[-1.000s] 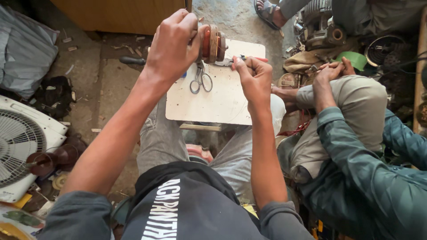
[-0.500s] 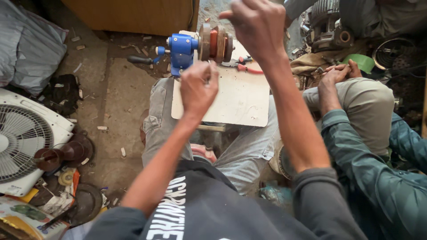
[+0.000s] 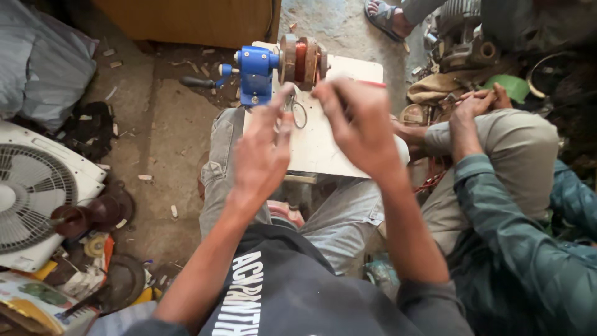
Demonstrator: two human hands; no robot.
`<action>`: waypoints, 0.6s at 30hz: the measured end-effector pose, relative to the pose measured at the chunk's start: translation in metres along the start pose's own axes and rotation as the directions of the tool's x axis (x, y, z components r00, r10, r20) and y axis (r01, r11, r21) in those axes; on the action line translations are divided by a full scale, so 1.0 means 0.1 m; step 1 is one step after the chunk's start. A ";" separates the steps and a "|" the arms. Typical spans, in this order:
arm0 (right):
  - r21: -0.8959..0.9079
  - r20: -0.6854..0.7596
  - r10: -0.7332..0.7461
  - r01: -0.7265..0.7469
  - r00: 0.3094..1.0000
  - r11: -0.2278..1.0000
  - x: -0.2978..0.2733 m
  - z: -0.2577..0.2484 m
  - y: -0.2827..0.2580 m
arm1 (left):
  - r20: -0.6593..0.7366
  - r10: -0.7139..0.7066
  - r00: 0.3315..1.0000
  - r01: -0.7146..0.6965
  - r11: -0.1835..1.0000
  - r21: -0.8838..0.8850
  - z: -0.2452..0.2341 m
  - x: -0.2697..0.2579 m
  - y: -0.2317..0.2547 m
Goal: The person uses a hand-cranked winding machine to wrap copper wire onto a cylindrical core. They rotate the crank with one hand while guiding the wire with the other, then cut the wire and coil it by hand.
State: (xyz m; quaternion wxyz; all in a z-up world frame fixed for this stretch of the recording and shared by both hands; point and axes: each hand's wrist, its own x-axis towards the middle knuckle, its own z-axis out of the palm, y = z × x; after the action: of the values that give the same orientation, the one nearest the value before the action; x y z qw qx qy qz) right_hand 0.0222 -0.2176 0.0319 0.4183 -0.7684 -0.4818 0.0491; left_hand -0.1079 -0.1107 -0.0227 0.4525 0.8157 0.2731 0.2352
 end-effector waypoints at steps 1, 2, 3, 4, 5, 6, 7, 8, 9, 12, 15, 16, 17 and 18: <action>0.115 0.032 0.098 -0.101 0.995 0.988 -0.13 0.08 -0.03 | -0.055 0.094 0.994 -0.093 0.996 0.006 -0.08 0.02 0.04; 0.154 0.026 0.084 -0.087 0.996 0.984 -0.22 0.19 -0.04 | -0.107 0.187 0.976 -0.187 0.982 0.015 -0.13 0.07 0.07; 0.191 0.028 0.076 -0.080 0.997 0.978 -0.34 0.32 -0.05 | -0.155 0.271 0.950 -0.270 0.962 0.023 -0.15 0.11 0.08; 0.228 0.030 0.068 -0.073 0.997 0.971 -0.45 0.43 -0.04 | -0.058 0.211 0.976 -0.215 0.973 -0.082 -0.14 0.18 0.08; 0.184 0.029 0.035 -0.040 0.999 0.982 -0.51 0.53 0.00 | 0.038 0.165 0.985 -0.156 0.972 -0.178 -0.12 0.30 0.06; 0.139 0.030 0.002 -0.006 1.000 0.990 -0.58 0.61 0.03 | 0.138 0.128 0.982 -0.087 0.960 -0.266 -0.10 0.41 0.03; 0.091 0.034 -0.038 0.035 0.999 0.995 -0.60 0.65 0.09 | 0.164 0.096 0.982 -0.049 0.963 -0.266 -0.05 0.53 -0.01; 0.075 -0.080 0.026 -0.020 0.996 0.997 -0.61 0.67 0.15 | 0.191 0.064 0.980 -0.011 0.964 -0.266 -0.01 0.61 -0.05; 0.064 -0.194 0.077 -0.066 0.978 0.996 -0.59 0.69 0.23 | 0.208 0.039 0.977 0.018 0.964 -0.266 0.01 0.67 -0.09; 0.163 -0.408 0.206 -0.151 0.889 0.975 -0.39 0.67 0.47 | 0.260 -0.064 0.963 0.144 0.942 -0.302 0.06 0.78 -0.13; 0.513 -0.287 0.477 -0.287 0.831 0.809 -0.24 0.74 0.65 | 0.241 -0.132 0.961 0.202 0.934 -0.295 0.10 0.72 -0.09; 0.634 -0.182 0.560 -0.339 0.808 0.695 -0.20 0.78 0.69 | 0.214 -0.040 0.976 0.094 0.964 -0.248 0.11 0.74 -0.09; 0.688 -0.146 0.565 -0.327 0.812 0.648 -0.18 0.81 0.73 | 0.187 0.055 0.981 -0.017 0.980 -0.197 0.13 0.77 -0.08; 0.737 -0.110 0.567 -0.315 0.817 0.597 -0.18 0.84 0.77 | 0.166 0.151 0.975 -0.128 0.982 -0.142 0.14 0.80 -0.08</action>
State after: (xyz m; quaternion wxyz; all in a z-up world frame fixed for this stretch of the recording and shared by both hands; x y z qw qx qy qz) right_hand 0.0259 -0.1956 -0.0814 0.7219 -0.6482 -0.1407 0.1975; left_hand -0.0414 -0.0632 -0.0251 0.5094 0.8192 0.1582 0.2107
